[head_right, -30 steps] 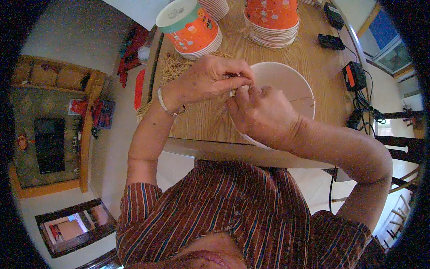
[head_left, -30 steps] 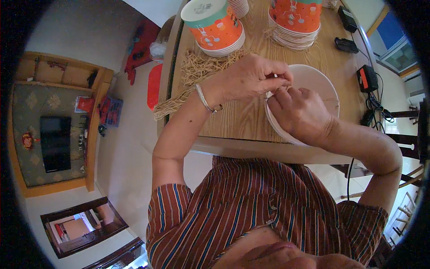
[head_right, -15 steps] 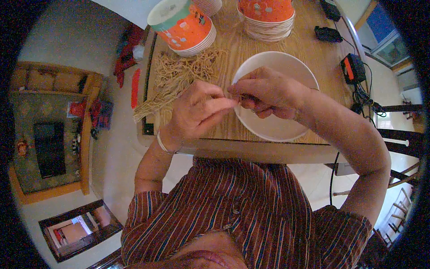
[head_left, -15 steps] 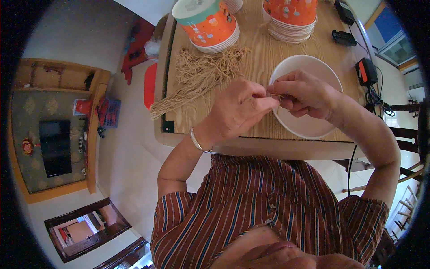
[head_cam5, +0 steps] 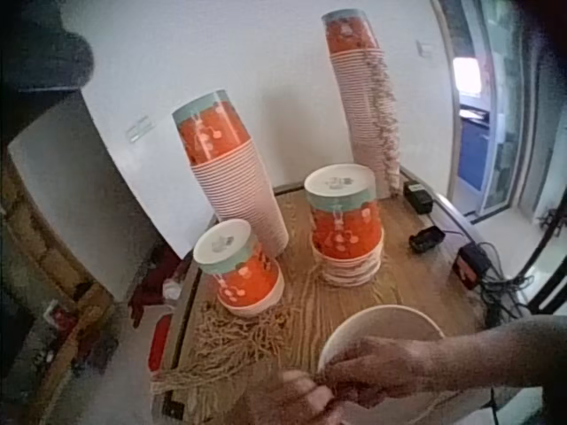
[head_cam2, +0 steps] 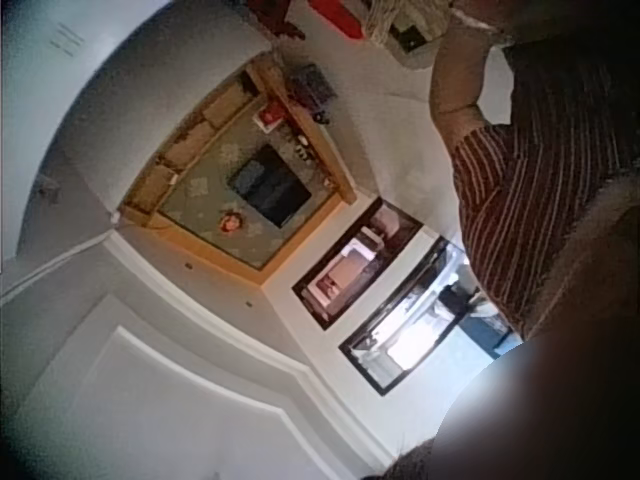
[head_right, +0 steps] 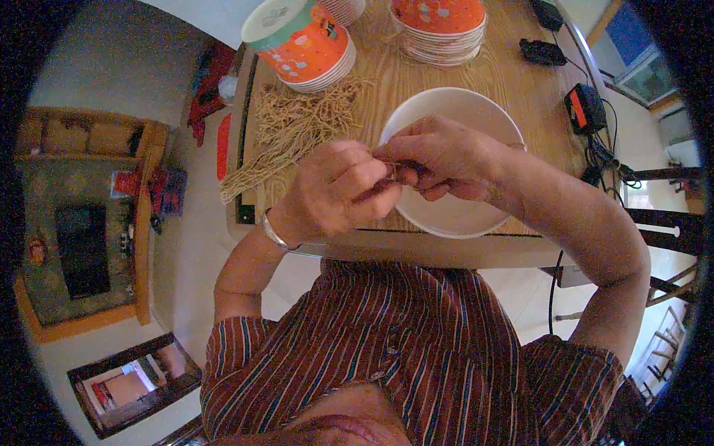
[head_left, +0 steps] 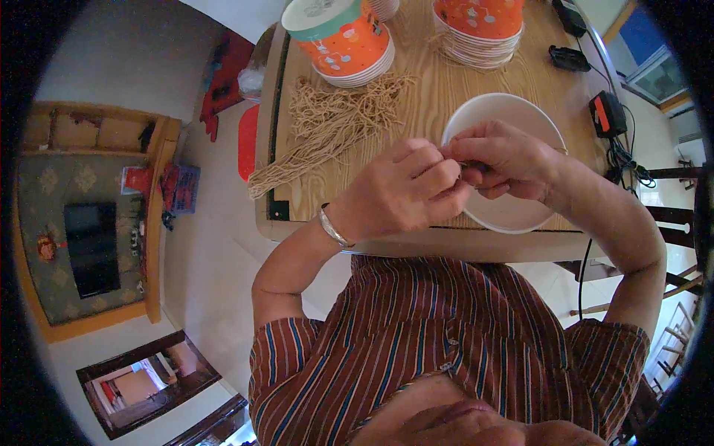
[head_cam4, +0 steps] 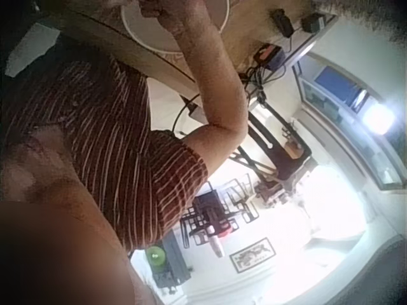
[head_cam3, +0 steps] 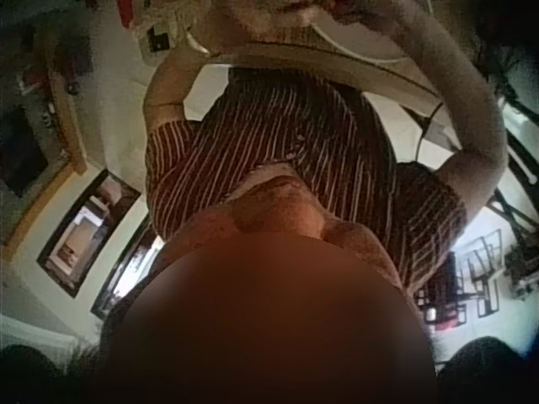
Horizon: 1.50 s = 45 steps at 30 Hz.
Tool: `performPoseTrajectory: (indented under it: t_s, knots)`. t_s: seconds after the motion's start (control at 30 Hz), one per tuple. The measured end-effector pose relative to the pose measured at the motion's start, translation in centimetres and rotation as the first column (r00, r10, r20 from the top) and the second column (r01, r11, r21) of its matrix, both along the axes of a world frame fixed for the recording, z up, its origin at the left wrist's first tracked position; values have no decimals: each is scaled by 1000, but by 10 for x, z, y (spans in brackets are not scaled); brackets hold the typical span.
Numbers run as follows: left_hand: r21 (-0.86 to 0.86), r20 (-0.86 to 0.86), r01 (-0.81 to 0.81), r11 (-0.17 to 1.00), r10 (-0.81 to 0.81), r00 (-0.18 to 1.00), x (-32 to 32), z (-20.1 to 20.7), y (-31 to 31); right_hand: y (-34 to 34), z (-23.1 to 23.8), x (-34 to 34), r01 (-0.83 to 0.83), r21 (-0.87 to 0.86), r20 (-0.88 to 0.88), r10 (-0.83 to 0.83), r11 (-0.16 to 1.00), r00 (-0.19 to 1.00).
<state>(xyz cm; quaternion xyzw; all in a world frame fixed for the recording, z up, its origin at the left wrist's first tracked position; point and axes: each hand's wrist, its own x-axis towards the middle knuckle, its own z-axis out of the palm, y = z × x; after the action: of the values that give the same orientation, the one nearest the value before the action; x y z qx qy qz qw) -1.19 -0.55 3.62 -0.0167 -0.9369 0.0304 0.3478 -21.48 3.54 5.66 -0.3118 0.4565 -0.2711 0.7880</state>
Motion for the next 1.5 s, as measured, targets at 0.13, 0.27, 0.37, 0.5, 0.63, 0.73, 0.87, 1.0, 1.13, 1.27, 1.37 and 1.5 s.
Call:
performPoseTrajectory:
  t_s: [0.13, 0.27, 0.37, 0.5, 0.63, 0.73, 0.87, 1.0, 1.13, 1.27, 1.37, 1.5]
  knots:
    - [38, 4, 58, 998, -59, 998, -1, 1, 1, 0, -2, 1, -6, 16, -34, 7, 1000, 999]
    - [224, -6, 44, 974, -44, 999, 2, -3, -3, 0, 4, 0, -36, 10, -48, 37, 999, 998]
    - [660, -117, -24, 751, 134, 984, 3, 1, 5, 0, 1, 0, -38, -40, -53, 35, 998, 998]
    - [780, -152, 5, 626, 181, 972, 6, -19, 12, 3, -1, 1, -71, -177, -189, 37, 982, 981]
    - [956, -172, 88, 280, 291, 941, 2, -25, 21, 6, -1, 3, -33, -218, -167, -4, 975, 986]
    - [982, -159, 117, 149, 310, 937, 1, -24, 21, 9, -5, 4, 3, -239, -143, -38, 971, 989]
    - [984, -111, 60, 168, 319, 941, -1, -22, 19, 10, 0, 6, -23, -241, -222, -32, 970, 974]
    - [988, -78, 28, 151, 334, 939, -2, -20, 18, 12, 0, 8, -19, -312, -261, -67, 950, 963]
    - [991, -101, 63, 120, 341, 934, -4, -28, 18, 14, 7, 11, 6, -265, -294, -87, 964, 952]
    - [977, -138, 193, -86, 432, 892, -12, -29, 25, 14, 1, 9, 20, -245, -262, -86, 969, 961]
    - [983, -122, 170, -66, 458, 881, -13, -30, 27, 15, 1, 9, 55, -218, -207, -101, 974, 973]
    - [974, -106, 5, 228, 431, 896, -8, -31, 24, 17, 1, 11, 71, -227, -207, -120, 971, 971]
